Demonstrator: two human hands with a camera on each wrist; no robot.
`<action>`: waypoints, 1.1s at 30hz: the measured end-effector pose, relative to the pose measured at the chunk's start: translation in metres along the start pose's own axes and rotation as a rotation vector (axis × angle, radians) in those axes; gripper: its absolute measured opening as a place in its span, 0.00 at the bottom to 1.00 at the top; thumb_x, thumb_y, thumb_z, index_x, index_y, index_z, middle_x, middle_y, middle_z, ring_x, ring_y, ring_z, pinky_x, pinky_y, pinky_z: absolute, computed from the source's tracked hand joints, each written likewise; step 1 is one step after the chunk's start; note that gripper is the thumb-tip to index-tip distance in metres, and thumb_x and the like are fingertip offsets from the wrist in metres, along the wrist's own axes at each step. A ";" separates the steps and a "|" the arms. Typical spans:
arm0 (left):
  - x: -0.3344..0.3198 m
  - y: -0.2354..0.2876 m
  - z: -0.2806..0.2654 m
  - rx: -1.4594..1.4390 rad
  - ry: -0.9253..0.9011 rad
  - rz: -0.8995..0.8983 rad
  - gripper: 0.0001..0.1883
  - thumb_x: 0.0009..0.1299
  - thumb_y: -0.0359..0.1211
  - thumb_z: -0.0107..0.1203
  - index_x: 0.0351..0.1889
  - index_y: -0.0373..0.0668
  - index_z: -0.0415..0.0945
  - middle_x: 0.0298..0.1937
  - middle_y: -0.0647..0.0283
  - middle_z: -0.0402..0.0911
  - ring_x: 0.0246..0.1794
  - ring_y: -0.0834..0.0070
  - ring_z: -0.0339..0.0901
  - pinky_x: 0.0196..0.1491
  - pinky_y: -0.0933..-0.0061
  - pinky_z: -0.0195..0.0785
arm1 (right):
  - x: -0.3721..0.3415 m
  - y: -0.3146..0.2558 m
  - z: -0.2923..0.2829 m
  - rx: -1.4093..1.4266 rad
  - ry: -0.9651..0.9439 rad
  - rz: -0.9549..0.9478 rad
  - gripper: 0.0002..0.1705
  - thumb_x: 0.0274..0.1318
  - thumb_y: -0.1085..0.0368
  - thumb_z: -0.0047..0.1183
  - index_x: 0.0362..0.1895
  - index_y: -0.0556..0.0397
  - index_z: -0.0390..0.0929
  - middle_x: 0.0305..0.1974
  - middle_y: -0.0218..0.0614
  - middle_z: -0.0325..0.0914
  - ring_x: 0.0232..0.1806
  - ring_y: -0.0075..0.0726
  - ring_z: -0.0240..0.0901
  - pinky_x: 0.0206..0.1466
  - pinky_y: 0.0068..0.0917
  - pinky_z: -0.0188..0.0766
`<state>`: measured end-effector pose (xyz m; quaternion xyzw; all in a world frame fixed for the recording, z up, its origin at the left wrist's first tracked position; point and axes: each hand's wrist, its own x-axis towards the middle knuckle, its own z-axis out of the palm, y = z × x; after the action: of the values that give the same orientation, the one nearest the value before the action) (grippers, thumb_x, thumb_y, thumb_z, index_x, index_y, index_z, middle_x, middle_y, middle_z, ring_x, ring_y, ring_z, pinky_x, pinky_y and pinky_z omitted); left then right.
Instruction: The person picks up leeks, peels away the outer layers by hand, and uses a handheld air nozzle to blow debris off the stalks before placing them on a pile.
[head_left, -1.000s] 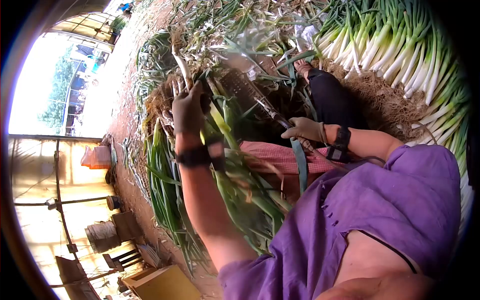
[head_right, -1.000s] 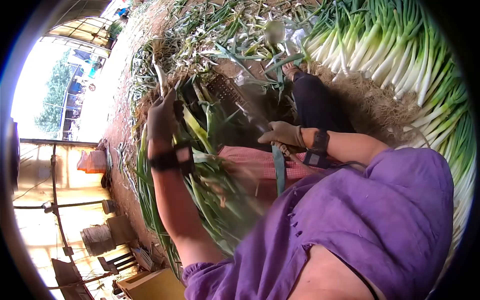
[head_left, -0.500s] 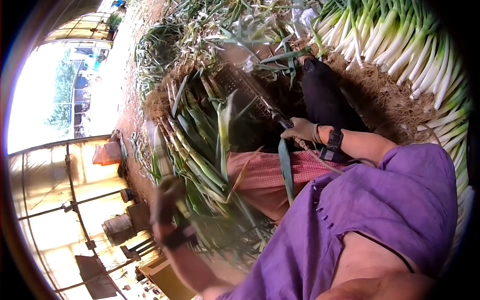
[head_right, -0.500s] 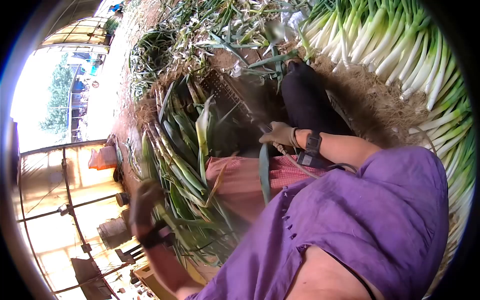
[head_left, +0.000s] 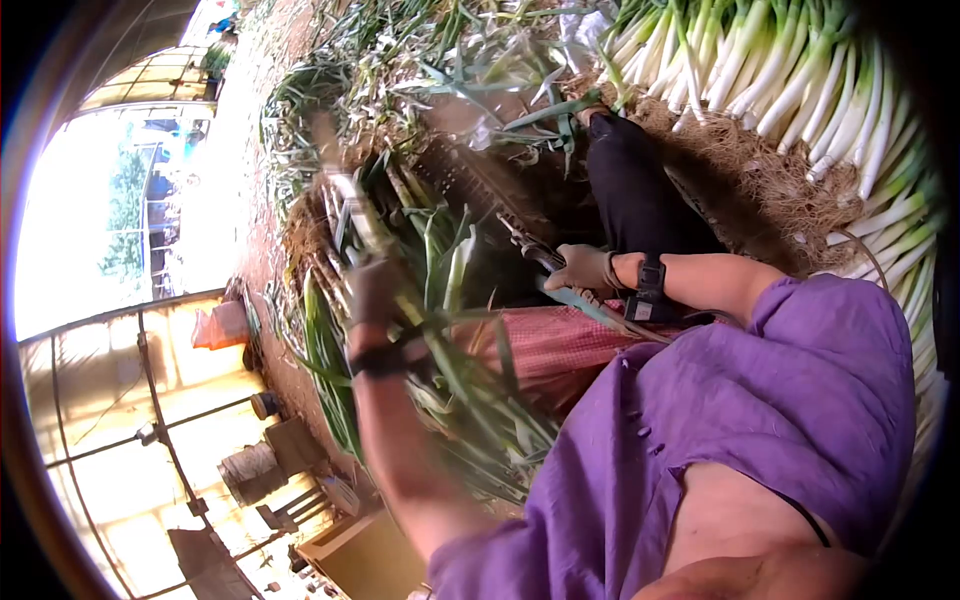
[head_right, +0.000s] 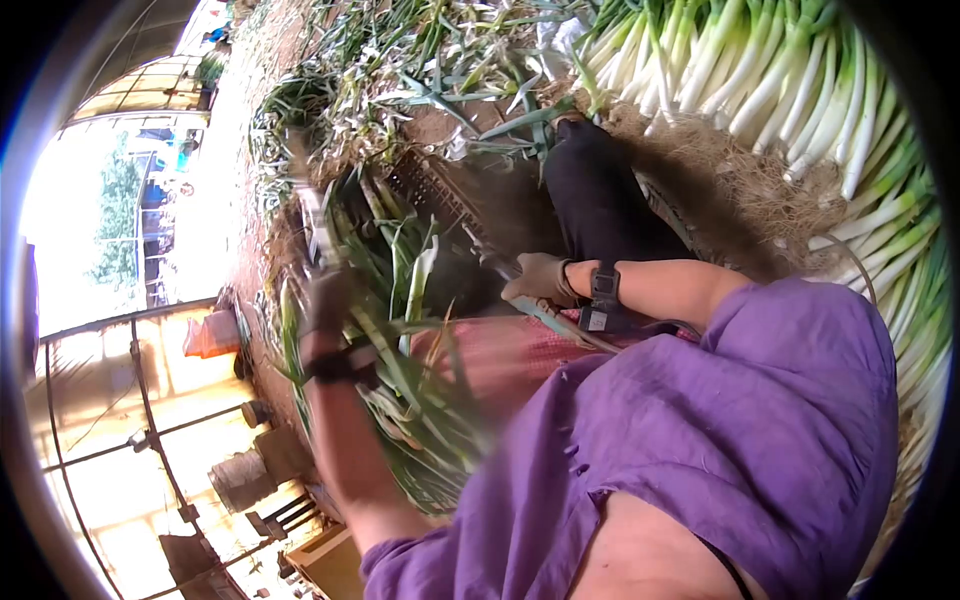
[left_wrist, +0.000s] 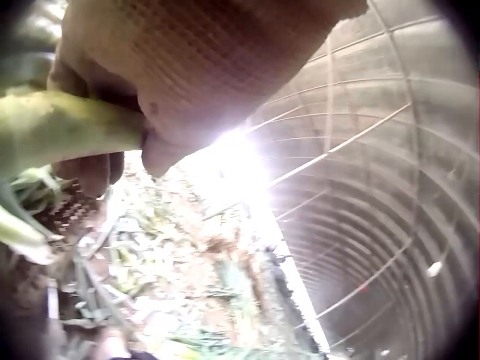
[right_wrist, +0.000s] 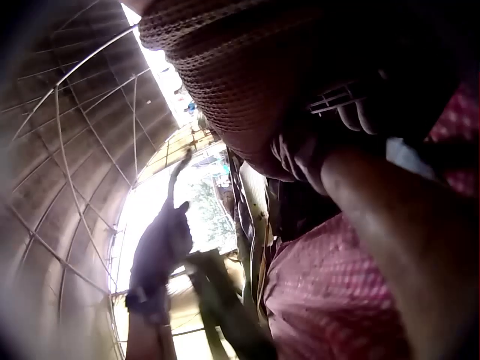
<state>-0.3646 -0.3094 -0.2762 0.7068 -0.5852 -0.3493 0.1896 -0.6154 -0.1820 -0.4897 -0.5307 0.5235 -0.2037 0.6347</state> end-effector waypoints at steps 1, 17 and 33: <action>0.018 -0.026 0.042 0.012 -0.001 -0.097 0.08 0.70 0.33 0.60 0.39 0.38 0.81 0.26 0.63 0.81 0.22 0.75 0.76 0.25 0.71 0.68 | -0.004 -0.002 -0.008 -0.044 -0.059 -0.036 0.25 0.49 0.52 0.62 0.40 0.63 0.77 0.32 0.46 0.82 0.35 0.36 0.81 0.40 0.36 0.74; -0.030 -0.132 0.122 0.210 -0.150 -0.072 0.16 0.65 0.38 0.63 0.40 0.33 0.80 0.35 0.53 0.86 0.34 0.66 0.84 0.36 0.65 0.76 | -0.079 -0.032 -0.007 -0.355 -0.150 -0.251 0.31 0.52 0.46 0.60 0.52 0.54 0.72 0.37 0.54 0.80 0.42 0.57 0.79 0.46 0.46 0.72; -0.088 -0.079 0.080 0.204 -0.269 0.044 0.17 0.67 0.35 0.59 0.47 0.33 0.74 0.37 0.52 0.85 0.37 0.61 0.85 0.39 0.63 0.77 | -0.122 -0.074 -0.008 -0.359 -0.293 -0.133 0.27 0.53 0.46 0.59 0.47 0.53 0.74 0.39 0.48 0.81 0.45 0.52 0.79 0.48 0.43 0.71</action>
<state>-0.3728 -0.1940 -0.3606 0.6564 -0.6528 -0.3755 0.0446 -0.6456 -0.1127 -0.3682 -0.6922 0.4174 -0.0698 0.5846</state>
